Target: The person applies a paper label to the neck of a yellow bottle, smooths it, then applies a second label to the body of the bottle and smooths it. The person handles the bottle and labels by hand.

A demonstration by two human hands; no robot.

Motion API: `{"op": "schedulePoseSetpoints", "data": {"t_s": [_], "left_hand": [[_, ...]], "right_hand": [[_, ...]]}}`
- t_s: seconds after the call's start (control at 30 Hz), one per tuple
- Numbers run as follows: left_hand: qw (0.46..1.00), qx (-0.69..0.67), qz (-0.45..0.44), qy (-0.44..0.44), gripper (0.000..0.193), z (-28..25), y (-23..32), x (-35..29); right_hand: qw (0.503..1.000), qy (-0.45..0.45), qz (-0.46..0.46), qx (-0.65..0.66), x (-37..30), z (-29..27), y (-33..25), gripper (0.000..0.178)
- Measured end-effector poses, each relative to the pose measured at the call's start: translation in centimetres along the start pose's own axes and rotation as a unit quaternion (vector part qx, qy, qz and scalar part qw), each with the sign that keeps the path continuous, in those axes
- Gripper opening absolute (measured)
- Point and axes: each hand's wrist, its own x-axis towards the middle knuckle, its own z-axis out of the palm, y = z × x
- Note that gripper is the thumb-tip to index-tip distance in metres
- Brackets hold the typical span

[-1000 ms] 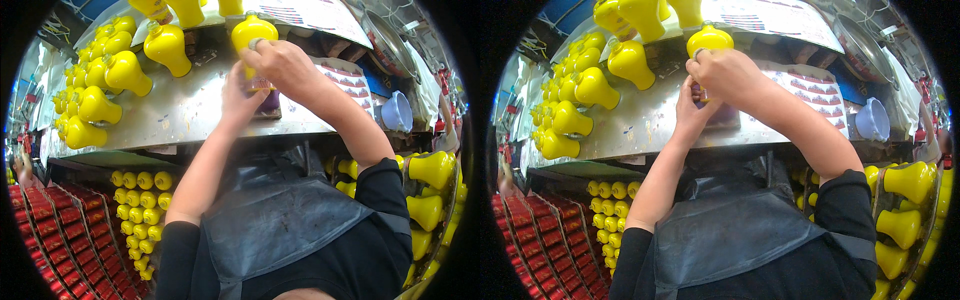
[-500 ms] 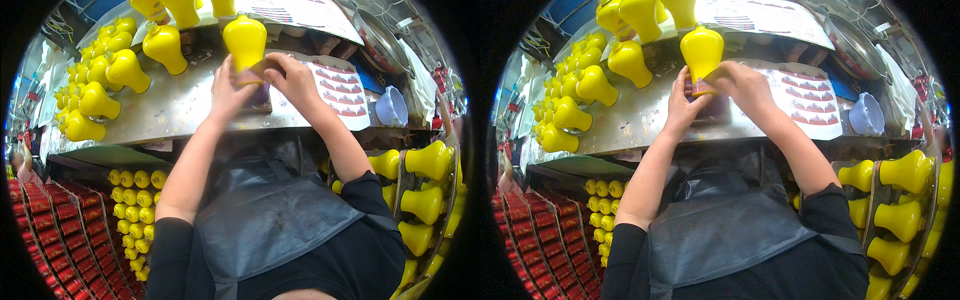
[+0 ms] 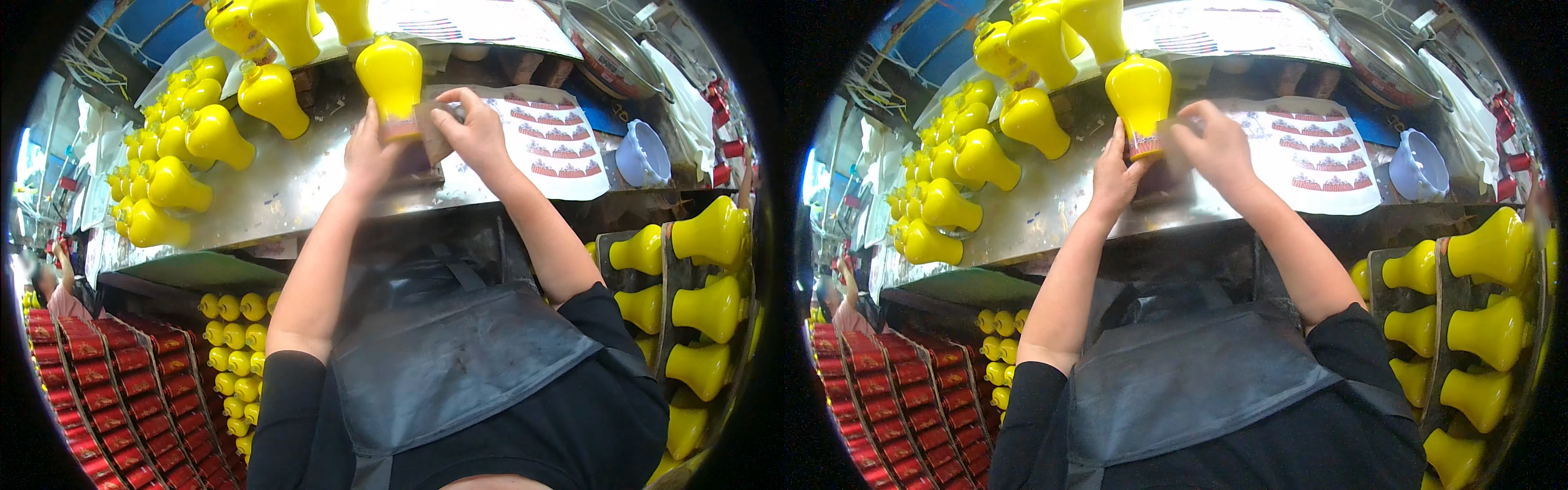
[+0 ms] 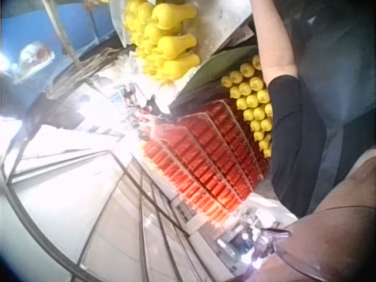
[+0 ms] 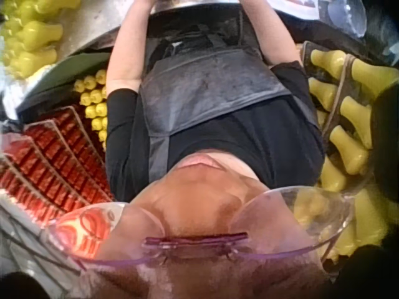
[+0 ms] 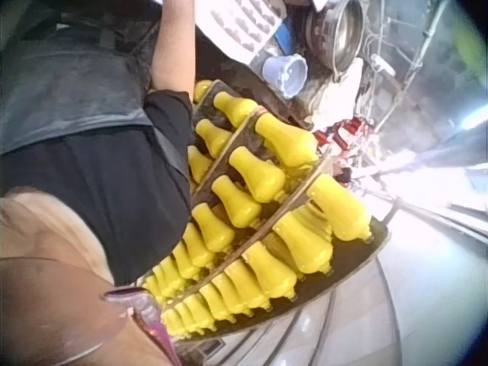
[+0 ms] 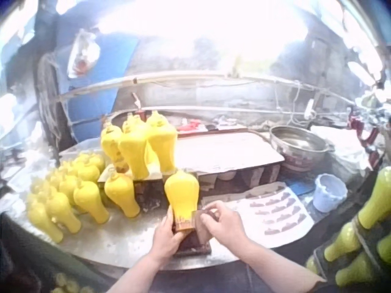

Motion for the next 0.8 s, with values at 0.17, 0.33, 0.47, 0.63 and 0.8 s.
{"op": "schedulePoseSetpoints", "data": {"t_s": [0.17, 0.33, 0.47, 0.63, 0.8], "left_hand": [[1.0, 0.023, 0.004, 0.003, 0.104, -0.4, 1.4, 0.0], [0.995, 0.067, 0.026, 0.064, 0.106, 0.1, 2.1, 0.3], [0.998, 0.039, 0.036, 0.044, 0.104, -0.3, 1.0, 0.6], [0.998, -0.054, 0.017, 0.029, 0.101, 0.1, -0.1, 0.2], [1.0, -0.008, 0.023, -0.003, 0.1, -0.3, -0.4, 0.1]], "right_hand": [[0.992, -0.086, 0.008, -0.091, 0.1, -0.4, -0.8, 0.029], [0.992, -0.105, -0.022, -0.059, 1.1, -1.8, -0.5, 0.023], [0.964, -0.143, -0.163, -0.156, 2.1, -2.0, -0.9, 0.023], [0.979, -0.08, -0.108, -0.152, 2.9, -2.0, -1.9, 0.021], [0.949, -0.197, -0.158, -0.189, 2.0, -1.6, -2.6, 0.021]]}}
